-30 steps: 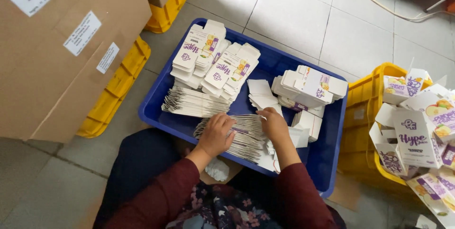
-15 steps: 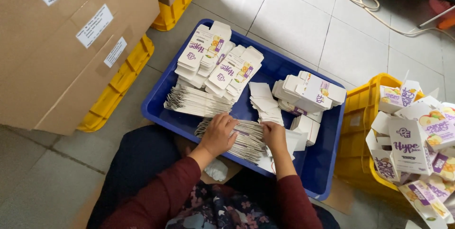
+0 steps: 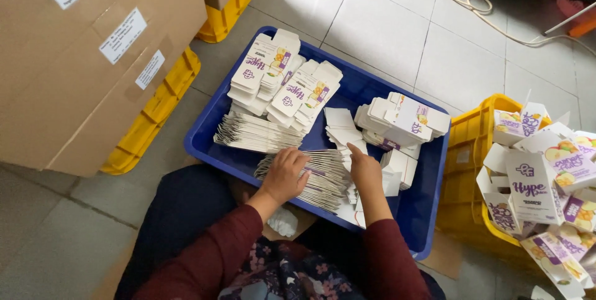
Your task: Folding flat-packed cardboard templates into 3D boxes and placing them into a storage bin.
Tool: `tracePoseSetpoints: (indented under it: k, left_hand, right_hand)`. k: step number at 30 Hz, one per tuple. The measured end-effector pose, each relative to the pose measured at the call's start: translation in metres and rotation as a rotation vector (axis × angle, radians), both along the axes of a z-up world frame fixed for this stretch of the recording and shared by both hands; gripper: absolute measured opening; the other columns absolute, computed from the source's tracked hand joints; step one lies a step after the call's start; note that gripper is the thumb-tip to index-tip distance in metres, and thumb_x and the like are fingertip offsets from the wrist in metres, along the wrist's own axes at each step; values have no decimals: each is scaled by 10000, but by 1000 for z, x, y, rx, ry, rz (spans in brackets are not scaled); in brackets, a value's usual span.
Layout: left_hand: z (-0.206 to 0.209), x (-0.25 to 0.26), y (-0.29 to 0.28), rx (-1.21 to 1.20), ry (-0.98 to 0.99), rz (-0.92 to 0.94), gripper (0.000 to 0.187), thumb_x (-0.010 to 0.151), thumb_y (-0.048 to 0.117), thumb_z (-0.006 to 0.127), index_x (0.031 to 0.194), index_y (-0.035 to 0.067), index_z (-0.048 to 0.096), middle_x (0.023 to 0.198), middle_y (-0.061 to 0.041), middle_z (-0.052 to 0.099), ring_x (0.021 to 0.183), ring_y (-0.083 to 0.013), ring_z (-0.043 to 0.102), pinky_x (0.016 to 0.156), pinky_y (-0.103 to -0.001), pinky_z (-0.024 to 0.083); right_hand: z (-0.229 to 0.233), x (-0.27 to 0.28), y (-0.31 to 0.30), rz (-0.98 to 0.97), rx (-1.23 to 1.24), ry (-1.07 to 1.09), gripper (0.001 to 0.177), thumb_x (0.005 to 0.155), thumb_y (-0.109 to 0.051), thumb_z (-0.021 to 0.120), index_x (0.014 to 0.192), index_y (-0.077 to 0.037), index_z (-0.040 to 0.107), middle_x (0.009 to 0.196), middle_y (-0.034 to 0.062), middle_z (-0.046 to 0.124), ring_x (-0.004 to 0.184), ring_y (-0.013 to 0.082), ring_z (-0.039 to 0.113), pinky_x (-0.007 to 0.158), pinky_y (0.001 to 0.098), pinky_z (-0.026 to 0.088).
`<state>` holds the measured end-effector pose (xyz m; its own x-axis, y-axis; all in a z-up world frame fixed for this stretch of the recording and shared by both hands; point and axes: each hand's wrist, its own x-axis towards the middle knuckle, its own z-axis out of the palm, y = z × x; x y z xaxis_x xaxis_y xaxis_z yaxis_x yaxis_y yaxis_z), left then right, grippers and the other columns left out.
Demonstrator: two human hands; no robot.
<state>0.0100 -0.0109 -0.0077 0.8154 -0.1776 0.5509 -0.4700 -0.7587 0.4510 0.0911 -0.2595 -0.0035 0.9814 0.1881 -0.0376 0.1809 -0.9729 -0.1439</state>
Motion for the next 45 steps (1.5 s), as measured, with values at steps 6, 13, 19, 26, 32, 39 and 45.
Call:
tracePoseSetpoints:
  k: [6,13,19,26,32,39,45]
  left_hand:
    - [1,1,0,2,-15,4,338,840,249,720,1148,123,661,994,-75,601,1111,-296,607,1037,-468,455]
    - [10,-2,1,-10,11,26,474,844,256,722,1277,111,596,1050,-108,593,1143,-323,594,1054,-493,446]
    - [18,-3,3,-102,-11,66,781,819,281,761,1480,40,423,1236,-180,535,1248,-375,518,1117,-516,387]
    - [21,-7,4,-75,51,23,878,770,356,822,1497,46,437,1268,-183,532,1277,-373,525,1116,-501,412]
    - [9,-3,3,-29,125,13,795,732,318,848,1427,96,533,1222,-133,556,1238,-343,564,1066,-471,459]
    - [16,-3,5,-40,156,-34,947,621,386,908,1445,112,530,1229,-141,560,1250,-354,560,1079,-479,453]
    - [31,-8,10,-141,78,-118,1179,570,622,878,1508,55,444,1325,-208,536,1342,-393,490,1159,-526,365]
  right_hand:
    - [-52,37,-8,128,-147,-116,196,970,-330,628,1082,-421,761,738,53,743,708,327,746,661,439,614]
    - [13,1,-19,252,-213,-492,247,948,-214,649,1057,-423,724,636,-58,655,559,209,667,534,371,568]
    - [79,-51,-31,166,-68,-667,254,931,-56,715,1078,-263,709,782,-54,739,683,170,718,671,299,591]
    - [68,-78,-58,1,309,-710,141,981,-103,733,1007,-239,759,874,-73,771,790,165,725,731,311,592]
    - [29,-73,-61,-53,342,-633,198,830,-148,839,950,-294,780,853,-101,772,819,143,734,733,289,599]
    - [48,-65,-57,39,206,-679,264,795,-197,879,1034,-294,821,894,-32,737,856,171,697,719,268,604]
    - [84,-71,-28,87,561,-858,337,846,32,827,1152,-109,824,944,103,725,788,238,667,666,311,599]
